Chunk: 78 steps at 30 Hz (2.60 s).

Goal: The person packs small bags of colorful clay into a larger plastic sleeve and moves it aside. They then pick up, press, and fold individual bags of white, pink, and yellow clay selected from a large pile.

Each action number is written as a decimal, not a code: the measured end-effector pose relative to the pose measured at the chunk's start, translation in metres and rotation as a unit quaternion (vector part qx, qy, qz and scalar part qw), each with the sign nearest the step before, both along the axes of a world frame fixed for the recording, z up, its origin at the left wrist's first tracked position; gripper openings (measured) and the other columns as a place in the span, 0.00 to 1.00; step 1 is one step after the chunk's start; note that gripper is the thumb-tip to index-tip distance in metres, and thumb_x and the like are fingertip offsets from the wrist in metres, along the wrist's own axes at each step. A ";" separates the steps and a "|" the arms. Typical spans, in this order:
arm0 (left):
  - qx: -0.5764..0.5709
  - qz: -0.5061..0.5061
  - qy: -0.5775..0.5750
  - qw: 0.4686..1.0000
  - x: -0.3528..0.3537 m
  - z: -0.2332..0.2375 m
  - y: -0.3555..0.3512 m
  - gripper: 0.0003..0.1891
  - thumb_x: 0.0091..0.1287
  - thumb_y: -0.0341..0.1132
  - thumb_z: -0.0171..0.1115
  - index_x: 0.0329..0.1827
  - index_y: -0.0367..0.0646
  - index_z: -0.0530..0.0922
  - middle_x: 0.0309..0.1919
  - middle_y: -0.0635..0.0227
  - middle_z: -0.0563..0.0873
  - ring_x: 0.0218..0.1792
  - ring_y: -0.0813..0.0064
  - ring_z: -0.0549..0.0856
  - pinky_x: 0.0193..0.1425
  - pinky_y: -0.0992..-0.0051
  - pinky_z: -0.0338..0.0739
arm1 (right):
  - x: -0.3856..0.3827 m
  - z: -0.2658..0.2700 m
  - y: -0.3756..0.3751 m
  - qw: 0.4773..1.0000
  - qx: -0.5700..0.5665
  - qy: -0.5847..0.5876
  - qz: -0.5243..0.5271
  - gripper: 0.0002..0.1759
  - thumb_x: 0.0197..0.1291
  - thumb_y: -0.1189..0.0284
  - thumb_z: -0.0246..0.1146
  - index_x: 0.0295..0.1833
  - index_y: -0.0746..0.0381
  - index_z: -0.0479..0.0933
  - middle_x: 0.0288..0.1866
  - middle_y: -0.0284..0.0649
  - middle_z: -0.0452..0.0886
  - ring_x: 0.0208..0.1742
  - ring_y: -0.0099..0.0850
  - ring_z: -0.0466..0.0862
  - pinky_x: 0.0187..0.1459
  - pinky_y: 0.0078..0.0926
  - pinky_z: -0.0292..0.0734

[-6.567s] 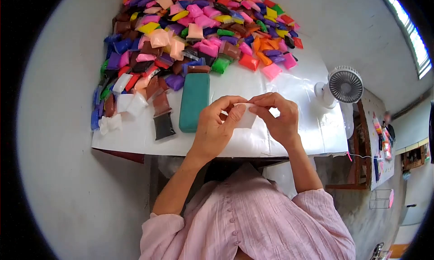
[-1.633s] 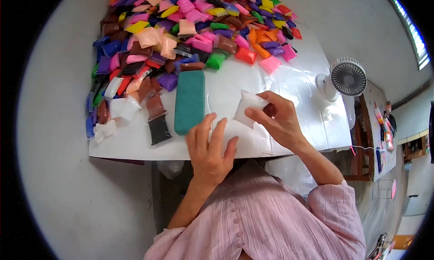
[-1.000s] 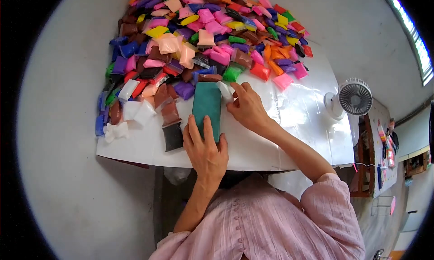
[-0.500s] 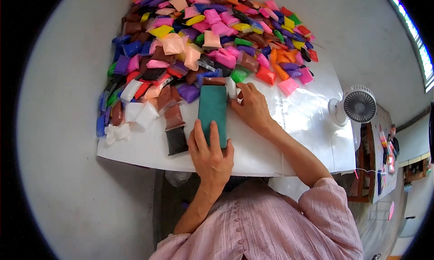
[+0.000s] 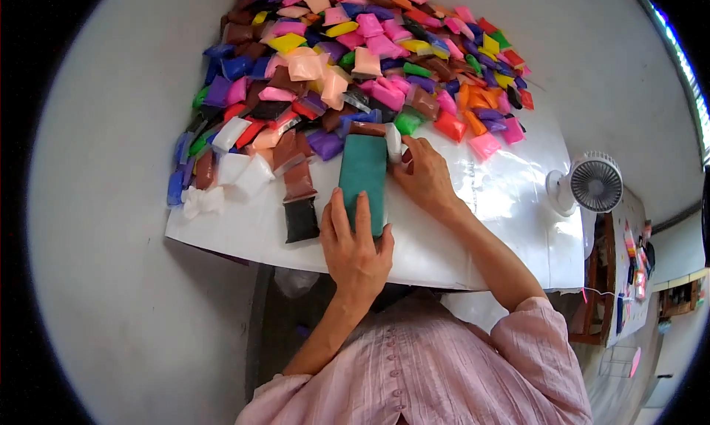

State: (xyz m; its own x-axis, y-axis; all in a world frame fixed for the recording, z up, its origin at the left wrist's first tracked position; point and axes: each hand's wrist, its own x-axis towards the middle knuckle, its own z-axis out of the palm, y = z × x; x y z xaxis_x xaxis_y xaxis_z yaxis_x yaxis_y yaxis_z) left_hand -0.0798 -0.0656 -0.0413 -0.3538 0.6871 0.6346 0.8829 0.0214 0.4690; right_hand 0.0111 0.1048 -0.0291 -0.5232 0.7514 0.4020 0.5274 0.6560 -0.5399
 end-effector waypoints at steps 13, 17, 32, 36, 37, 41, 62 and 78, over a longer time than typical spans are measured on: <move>0.045 -0.022 0.036 0.998 -0.012 0.018 -0.009 0.33 0.57 0.35 0.72 0.66 0.37 0.71 0.67 0.45 0.68 0.64 0.45 0.71 0.68 0.52 0.67 | 0.010 0.018 -0.009 0.997 -0.074 -0.013 0.005 0.40 0.50 0.74 0.72 0.70 0.67 0.65 0.48 0.51 0.79 0.35 0.40 0.84 0.40 0.36 0.81; 0.080 0.067 0.083 0.991 -0.058 0.044 -0.014 0.21 0.61 0.32 0.67 0.58 0.40 0.79 0.53 0.55 0.78 0.53 0.53 0.77 0.59 0.57 0.71 | 0.022 0.048 -0.023 0.996 -0.083 -0.022 -0.009 0.34 0.53 0.72 0.72 0.66 0.68 0.69 0.46 0.49 0.80 0.33 0.36 0.84 0.38 0.33 0.80; -0.038 0.110 0.276 0.954 -0.178 0.034 0.056 0.07 0.54 0.25 0.62 0.37 0.40 0.80 0.38 0.61 0.78 0.47 0.61 0.76 0.53 0.64 0.70 | 0.071 0.042 -0.079 0.994 -0.058 0.008 0.093 0.15 0.57 0.77 0.68 0.50 0.67 0.79 0.35 0.43 0.80 0.26 0.31 0.81 0.29 0.27 0.77; -0.067 0.113 0.301 0.945 -0.182 0.035 0.058 0.07 0.54 0.26 0.62 0.36 0.40 0.80 0.38 0.62 0.78 0.47 0.63 0.76 0.52 0.66 0.69 | 0.077 0.037 -0.085 0.994 -0.066 0.000 0.088 0.14 0.58 0.77 0.68 0.50 0.67 0.80 0.35 0.43 0.80 0.26 0.31 0.81 0.29 0.27 0.78; -0.070 0.110 0.303 0.944 -0.184 0.034 0.059 0.07 0.55 0.26 0.62 0.36 0.41 0.80 0.37 0.62 0.79 0.47 0.64 0.76 0.52 0.66 0.69 | 0.078 0.035 -0.085 0.994 -0.067 0.000 0.086 0.14 0.58 0.77 0.68 0.50 0.67 0.80 0.35 0.43 0.80 0.26 0.31 0.81 0.29 0.28 0.78; -0.033 0.127 0.305 0.943 -0.184 0.032 0.058 0.05 0.57 0.28 0.61 0.36 0.41 0.80 0.37 0.63 0.79 0.46 0.64 0.76 0.51 0.65 0.69 | 0.082 0.032 -0.085 0.994 -0.075 0.011 0.076 0.14 0.58 0.77 0.68 0.50 0.67 0.80 0.36 0.43 0.81 0.27 0.32 0.82 0.30 0.28 0.79; 0.092 0.015 0.106 0.990 -0.151 0.083 0.098 0.09 0.66 0.35 0.60 0.39 0.38 0.83 0.36 0.57 0.84 0.41 0.55 0.80 0.48 0.60 0.75 | 0.109 0.003 -0.079 0.999 0.006 0.023 -0.039 0.10 0.57 0.79 0.66 0.46 0.65 0.79 0.36 0.43 0.79 0.32 0.38 0.84 0.34 0.32 0.80; 0.039 0.162 0.056 0.984 -0.162 0.074 0.176 0.13 0.63 0.38 0.61 0.41 0.36 0.82 0.41 0.54 0.85 0.46 0.52 0.81 0.49 0.54 0.75 | 0.111 0.008 -0.081 0.999 -0.001 0.038 -0.025 0.10 0.57 0.80 0.65 0.45 0.65 0.79 0.36 0.44 0.79 0.33 0.40 0.85 0.36 0.34 0.80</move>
